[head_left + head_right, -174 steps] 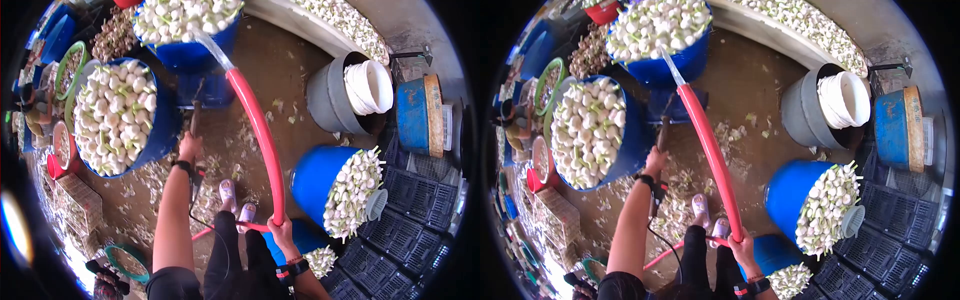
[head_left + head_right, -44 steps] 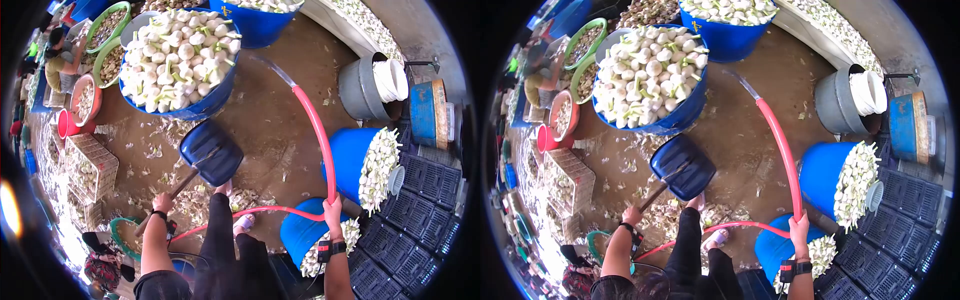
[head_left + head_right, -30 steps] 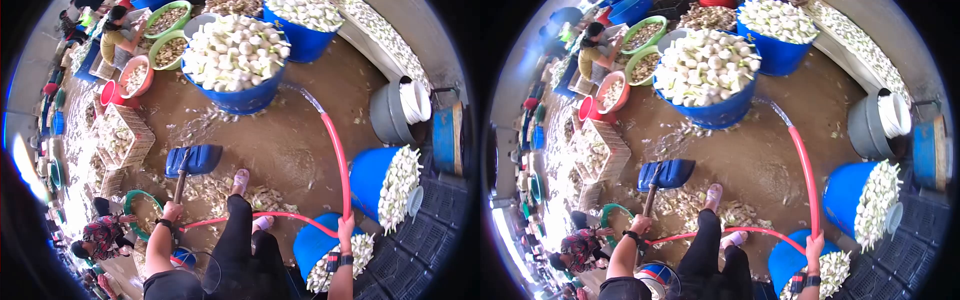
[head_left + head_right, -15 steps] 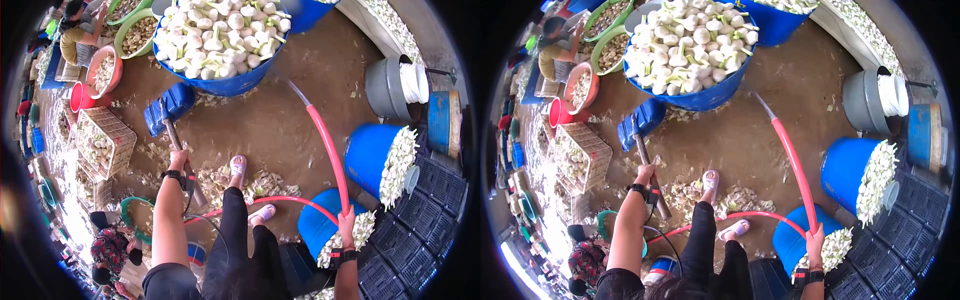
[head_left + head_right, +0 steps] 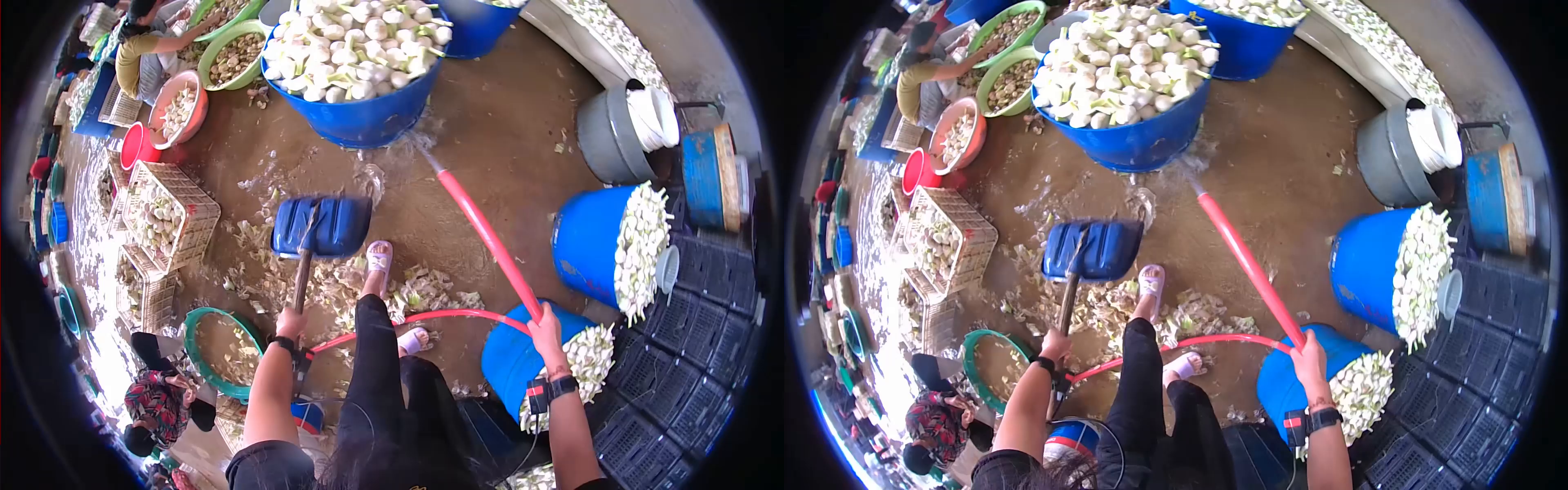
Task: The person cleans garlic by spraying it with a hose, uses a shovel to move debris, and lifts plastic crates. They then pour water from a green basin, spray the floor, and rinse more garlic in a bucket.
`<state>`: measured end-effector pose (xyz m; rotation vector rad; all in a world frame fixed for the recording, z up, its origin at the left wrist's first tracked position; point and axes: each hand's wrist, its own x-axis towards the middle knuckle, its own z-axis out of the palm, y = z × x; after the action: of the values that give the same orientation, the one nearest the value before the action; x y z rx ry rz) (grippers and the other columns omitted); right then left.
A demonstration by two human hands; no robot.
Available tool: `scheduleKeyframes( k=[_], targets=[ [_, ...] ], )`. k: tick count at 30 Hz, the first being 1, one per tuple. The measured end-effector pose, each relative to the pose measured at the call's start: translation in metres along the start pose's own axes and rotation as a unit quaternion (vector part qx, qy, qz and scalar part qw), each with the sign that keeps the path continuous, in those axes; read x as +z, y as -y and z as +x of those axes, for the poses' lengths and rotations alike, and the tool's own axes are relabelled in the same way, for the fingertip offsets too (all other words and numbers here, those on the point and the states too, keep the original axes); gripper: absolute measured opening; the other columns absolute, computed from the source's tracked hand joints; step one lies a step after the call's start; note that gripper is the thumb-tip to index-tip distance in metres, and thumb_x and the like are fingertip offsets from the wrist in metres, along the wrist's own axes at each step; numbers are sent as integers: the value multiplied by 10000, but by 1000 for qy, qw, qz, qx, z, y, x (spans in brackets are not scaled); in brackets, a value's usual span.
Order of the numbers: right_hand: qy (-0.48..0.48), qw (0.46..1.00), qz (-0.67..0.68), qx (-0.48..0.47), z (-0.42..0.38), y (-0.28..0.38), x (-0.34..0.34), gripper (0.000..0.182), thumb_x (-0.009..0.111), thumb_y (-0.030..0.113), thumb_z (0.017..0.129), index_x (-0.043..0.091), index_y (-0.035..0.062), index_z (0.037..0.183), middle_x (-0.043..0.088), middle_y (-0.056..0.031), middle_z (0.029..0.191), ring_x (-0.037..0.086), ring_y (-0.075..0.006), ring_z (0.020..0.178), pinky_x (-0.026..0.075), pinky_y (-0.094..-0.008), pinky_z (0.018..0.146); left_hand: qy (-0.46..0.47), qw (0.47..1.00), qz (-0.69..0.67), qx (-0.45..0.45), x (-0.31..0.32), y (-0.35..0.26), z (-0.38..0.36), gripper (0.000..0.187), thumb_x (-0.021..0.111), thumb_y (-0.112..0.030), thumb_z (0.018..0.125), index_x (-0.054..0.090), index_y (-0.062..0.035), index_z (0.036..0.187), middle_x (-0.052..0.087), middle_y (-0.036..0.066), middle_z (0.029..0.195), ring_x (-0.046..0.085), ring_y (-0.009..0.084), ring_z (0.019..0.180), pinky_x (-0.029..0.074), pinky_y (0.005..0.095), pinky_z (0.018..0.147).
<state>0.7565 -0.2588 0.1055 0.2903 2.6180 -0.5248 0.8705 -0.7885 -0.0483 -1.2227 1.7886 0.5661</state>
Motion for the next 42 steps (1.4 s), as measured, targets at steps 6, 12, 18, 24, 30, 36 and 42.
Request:
scheduleKeyframes(
  k=[6,12,18,24,30,36,42],
  targets=[
    [39,997,-62,-13,-37,-24,25,309,625,133,704,467,19,944,594,-206,795,571,-389,778,455,-466,656,-28,995,97,-20,70,138,-45,282,628,-203,663,628,38,808,640,175,763,644,282,725,518,362,643],
    [47,994,-96,-29,-51,-43,49,322,653,131,687,474,25,933,610,-178,781,597,-345,757,480,-433,656,109,980,-163,-40,56,194,-100,156,569,-27,673,523,23,532,513,120,489,498,214,379,395,328,345],
    [12,998,-66,-13,-45,-44,24,343,679,131,674,472,29,927,605,-179,758,593,-353,736,475,-432,639,135,976,-106,135,13,187,-88,146,589,-107,681,553,-23,568,538,87,519,520,189,422,422,324,390],
    [-73,995,-1,63,-25,-41,-9,358,683,128,660,465,28,926,588,-180,802,572,-361,771,459,-435,657,92,988,-104,66,-58,60,-116,113,611,-65,629,547,5,566,523,88,490,515,179,398,421,302,371],
    [-173,974,81,121,-17,-23,-70,326,631,123,695,489,8,965,588,-196,845,562,-371,815,452,-431,689,105,979,-61,166,-94,-65,-160,145,627,-73,654,547,23,581,529,92,495,516,181,395,420,302,372],
    [-304,927,182,119,26,-5,-123,253,608,124,701,519,38,922,594,-191,790,572,-375,758,454,-431,651,133,966,-42,216,-99,-163,-170,129,602,-71,647,554,7,557,523,85,483,504,167,389,412,294,374],
    [-369,884,269,101,111,3,-169,239,618,137,689,541,55,901,598,-180,743,579,-369,726,459,-427,633,117,969,-38,214,-89,-284,-222,152,619,-79,648,552,21,555,524,89,493,512,173,405,401,296,381]
  ],
)
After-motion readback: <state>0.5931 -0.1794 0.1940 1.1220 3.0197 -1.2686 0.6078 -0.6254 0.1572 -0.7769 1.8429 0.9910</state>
